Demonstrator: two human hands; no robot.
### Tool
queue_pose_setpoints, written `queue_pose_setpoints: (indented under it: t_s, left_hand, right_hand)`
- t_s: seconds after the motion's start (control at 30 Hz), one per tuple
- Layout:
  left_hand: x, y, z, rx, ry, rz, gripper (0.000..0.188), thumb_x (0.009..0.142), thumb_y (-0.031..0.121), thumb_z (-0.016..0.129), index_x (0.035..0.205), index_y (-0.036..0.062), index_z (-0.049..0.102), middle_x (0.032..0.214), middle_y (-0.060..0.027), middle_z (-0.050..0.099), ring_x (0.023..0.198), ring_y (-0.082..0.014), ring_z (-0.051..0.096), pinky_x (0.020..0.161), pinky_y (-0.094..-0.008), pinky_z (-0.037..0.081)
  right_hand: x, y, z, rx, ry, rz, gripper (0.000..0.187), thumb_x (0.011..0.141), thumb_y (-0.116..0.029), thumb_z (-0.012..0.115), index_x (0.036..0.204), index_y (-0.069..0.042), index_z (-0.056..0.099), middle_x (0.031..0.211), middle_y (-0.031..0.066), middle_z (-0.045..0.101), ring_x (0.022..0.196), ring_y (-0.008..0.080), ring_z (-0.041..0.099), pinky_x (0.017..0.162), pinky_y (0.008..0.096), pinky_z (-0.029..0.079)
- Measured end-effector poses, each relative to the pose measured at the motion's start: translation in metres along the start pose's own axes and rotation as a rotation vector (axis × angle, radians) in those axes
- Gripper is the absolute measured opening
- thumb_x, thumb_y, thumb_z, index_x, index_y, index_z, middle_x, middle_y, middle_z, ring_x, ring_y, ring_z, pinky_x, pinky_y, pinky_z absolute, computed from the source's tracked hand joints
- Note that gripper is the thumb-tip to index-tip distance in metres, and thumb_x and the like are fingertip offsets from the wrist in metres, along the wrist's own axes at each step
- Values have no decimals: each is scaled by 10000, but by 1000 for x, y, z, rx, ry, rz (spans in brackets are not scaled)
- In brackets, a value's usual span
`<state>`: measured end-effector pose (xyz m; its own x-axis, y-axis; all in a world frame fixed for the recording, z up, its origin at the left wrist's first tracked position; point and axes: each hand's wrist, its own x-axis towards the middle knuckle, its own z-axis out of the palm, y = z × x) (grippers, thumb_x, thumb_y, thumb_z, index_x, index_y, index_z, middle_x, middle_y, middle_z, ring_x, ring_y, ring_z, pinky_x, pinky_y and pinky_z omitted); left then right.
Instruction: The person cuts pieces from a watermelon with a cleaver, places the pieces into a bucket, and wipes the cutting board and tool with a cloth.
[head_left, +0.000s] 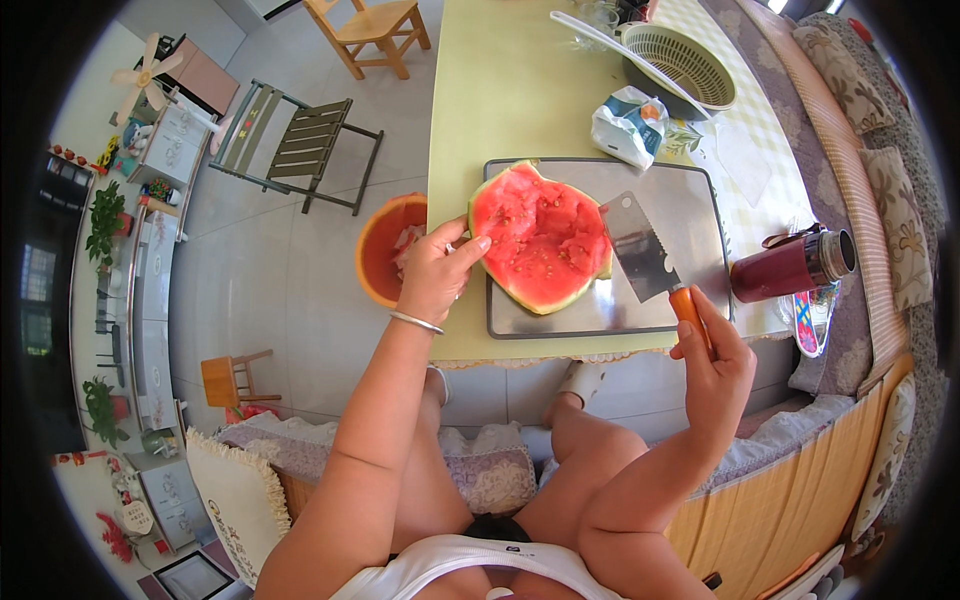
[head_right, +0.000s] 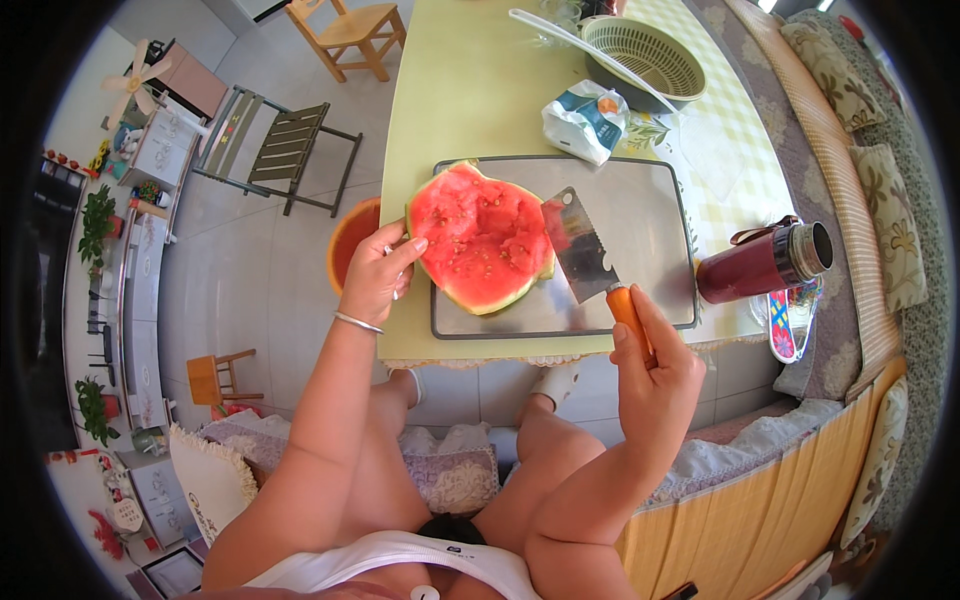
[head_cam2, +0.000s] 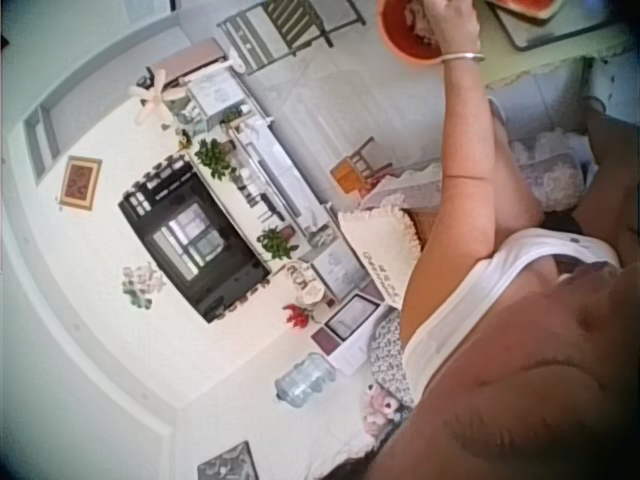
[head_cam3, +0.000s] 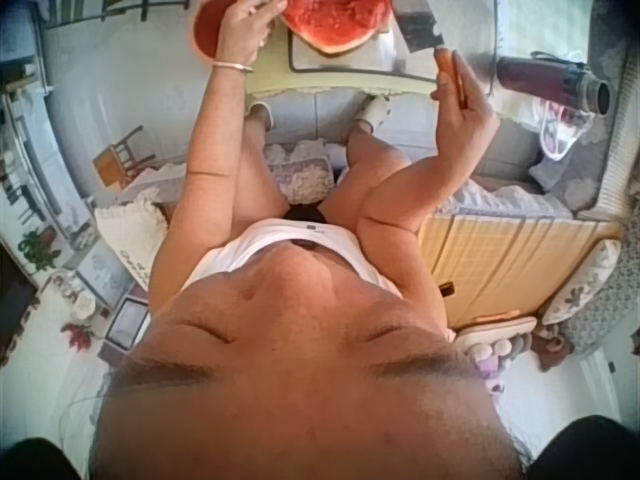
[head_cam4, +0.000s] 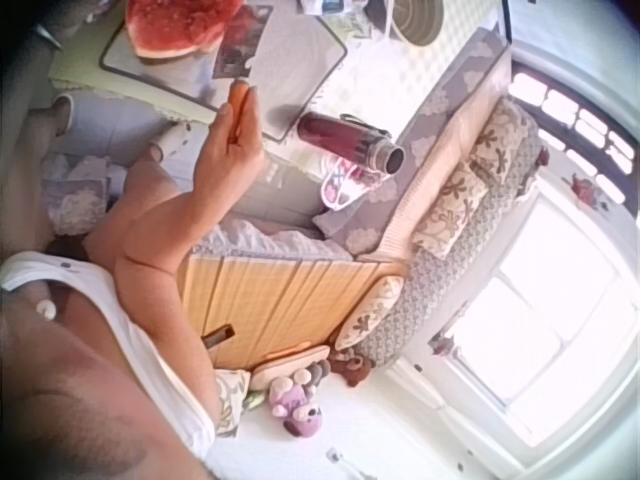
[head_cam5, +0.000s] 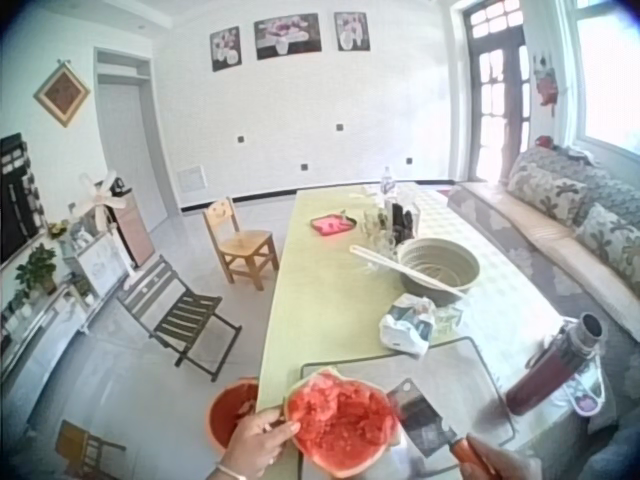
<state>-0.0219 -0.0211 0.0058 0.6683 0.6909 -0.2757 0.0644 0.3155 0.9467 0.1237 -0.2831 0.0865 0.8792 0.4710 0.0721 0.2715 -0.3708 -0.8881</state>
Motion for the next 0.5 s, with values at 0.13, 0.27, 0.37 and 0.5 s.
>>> queue_pose_setpoints:
  t_s: [0.13, 0.27, 0.37, 0.5]
  left_hand:
    - [0, -1, 0, 14, 7, -8, 351, 879, 153, 681, 1202, 28, 634, 657, 68, 521, 446, 1, 362, 393, -181, 266]
    - [0, -2, -1, 2, -3, 5, 374, 878, 153, 685, 1225, 28, 625, 660, 66, 523, 445, 0, 362, 392, -182, 272]
    - [0, -1, 0, 6, -9, 4, 387, 878, 153, 686, 1238, 28, 618, 669, 65, 525, 448, 0, 362, 393, -182, 272]
    - [1, -3, -3, 24, -17, 19, 390, 882, 152, 683, 1246, 30, 614, 683, 66, 528, 454, 3, 362, 395, -177, 273]
  right_hand:
    - [1, 0, 1, 4, -2, -4, 336, 888, -50, 648, 1217, 17, 642, 782, 39, 660, 616, 45, 503, 552, 207, 438]
    - [1, 0, 1, -18, -11, 9, 334, 885, -31, 637, 1215, 23, 641, 769, 20, 641, 620, 37, 457, 542, 198, 396]
    - [2, 1, 3, -10, -25, 18, 335, 882, -19, 628, 1214, 23, 641, 768, 13, 632, 625, 36, 448, 540, 199, 389]
    - [5, 3, 6, 26, -70, 55, 345, 874, -26, 628, 1217, 13, 643, 805, 22, 660, 615, 48, 476, 544, 207, 407]
